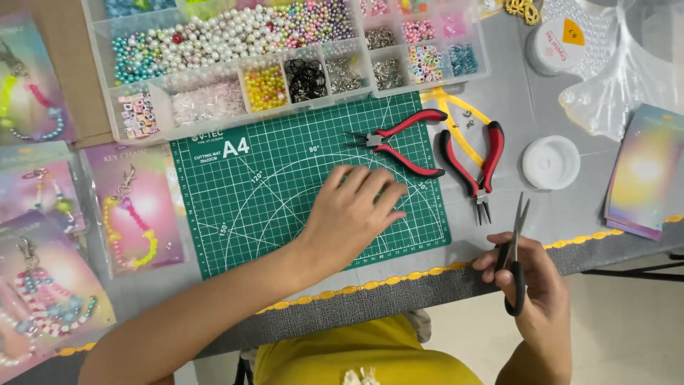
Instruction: Packaging beaded phone straps into clear plastic bags and handling fine thread for assembly.
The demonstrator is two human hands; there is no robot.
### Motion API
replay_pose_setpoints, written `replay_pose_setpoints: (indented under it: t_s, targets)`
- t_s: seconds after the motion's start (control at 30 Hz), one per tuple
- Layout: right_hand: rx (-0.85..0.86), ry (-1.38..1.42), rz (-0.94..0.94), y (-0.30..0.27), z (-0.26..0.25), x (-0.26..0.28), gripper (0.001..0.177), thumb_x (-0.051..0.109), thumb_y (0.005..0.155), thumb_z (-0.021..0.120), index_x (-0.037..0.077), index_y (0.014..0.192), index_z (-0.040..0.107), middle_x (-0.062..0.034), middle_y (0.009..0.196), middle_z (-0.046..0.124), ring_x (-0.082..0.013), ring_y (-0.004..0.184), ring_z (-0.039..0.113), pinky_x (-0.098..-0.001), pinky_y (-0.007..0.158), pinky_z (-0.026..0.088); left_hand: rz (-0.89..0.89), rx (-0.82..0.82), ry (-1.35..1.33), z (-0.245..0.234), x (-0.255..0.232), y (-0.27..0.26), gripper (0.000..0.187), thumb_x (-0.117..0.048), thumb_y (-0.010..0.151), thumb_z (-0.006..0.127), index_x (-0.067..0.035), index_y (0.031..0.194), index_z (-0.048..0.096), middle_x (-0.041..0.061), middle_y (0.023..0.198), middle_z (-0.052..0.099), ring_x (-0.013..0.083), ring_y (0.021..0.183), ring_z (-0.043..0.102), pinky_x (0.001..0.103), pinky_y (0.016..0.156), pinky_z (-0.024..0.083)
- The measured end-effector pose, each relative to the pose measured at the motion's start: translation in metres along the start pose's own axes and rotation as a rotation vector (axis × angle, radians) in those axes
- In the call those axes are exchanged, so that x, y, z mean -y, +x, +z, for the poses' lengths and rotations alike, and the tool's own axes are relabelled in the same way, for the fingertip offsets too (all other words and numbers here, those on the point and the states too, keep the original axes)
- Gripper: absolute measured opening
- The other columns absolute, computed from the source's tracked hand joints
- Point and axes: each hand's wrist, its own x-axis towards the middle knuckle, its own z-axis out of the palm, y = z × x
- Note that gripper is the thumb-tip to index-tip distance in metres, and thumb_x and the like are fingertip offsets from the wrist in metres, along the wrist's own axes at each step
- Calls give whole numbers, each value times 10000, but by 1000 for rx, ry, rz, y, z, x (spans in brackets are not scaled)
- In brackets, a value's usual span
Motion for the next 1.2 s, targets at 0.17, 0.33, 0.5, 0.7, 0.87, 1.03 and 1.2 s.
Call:
replay_pose_setpoints:
  t_s: [0.17, 0.33, 0.5, 0.7, 0.87, 1.03, 1.2]
  targets:
    - [21, 0, 8, -4, 0, 2, 464, 306, 960, 610, -15, 1294, 585, -117, 904, 701, -167, 814, 657, -347, 885, 597, 14, -31, 100, 15, -14, 4, 239, -325, 957, 817, -139, 1048, 697, 15, 972, 663, 173, 830, 613, 328, 797, 497]
    - [-1, -58, 45, -4, 4, 1, 470, 251, 960, 588, -73, 1301, 578, -174, 912, 704, -205, 771, 625, -308, 766, 527, 9, -153, 202, 11, -38, -2, 23, -72, 969, 709, -88, 952, 708, 57, 860, 672, 201, 757, 661, 369, 889, 584]
    - [35, -65, 101, 0, 12, 0, 465, 205, 964, 571, -91, 1323, 571, -242, 934, 700, -258, 787, 612, -355, 842, 530, -102, -102, 390, 21, -59, 2, 161, -58, 1003, 584, -87, 887, 690, 47, 815, 576, 172, 686, 533, 340, 883, 549]
    - [71, -121, 173, 3, 14, 3, 471, 155, 963, 559, -94, 1363, 551, -274, 968, 696, -304, 815, 622, -402, 852, 542, -154, 111, 425, 25, -64, 9, 134, -46, 967, 607, -121, 872, 665, 1, 795, 535, 160, 744, 484, 328, 856, 484]
    - [82, -80, 139, -1, 16, -4, 477, 171, 966, 555, -87, 1368, 549, -263, 963, 702, -280, 800, 626, -372, 849, 535, -107, 39, 220, 27, -48, 3, 118, 15, 916, 675, -102, 924, 671, 35, 854, 609, 190, 792, 557, 315, 783, 489]
    - [176, 39, 148, -4, 16, -5, 457, 284, 977, 577, -30, 1309, 584, -151, 854, 716, -191, 693, 622, -304, 647, 466, -346, 418, -890, 5, -17, 19, 102, -133, 1038, 564, -63, 1112, 566, 104, 1031, 748, 225, 801, 742, 351, 663, 593]
    - [369, 172, 144, 2, 10, 12, 430, 393, 1018, 541, -3, 1171, 610, -110, 639, 620, -168, 554, 537, -295, 525, 466, -480, 409, -1073, -1, -10, 24, 215, -180, 961, 685, -107, 1162, 709, 33, 939, 819, 154, 801, 797, 294, 751, 671]
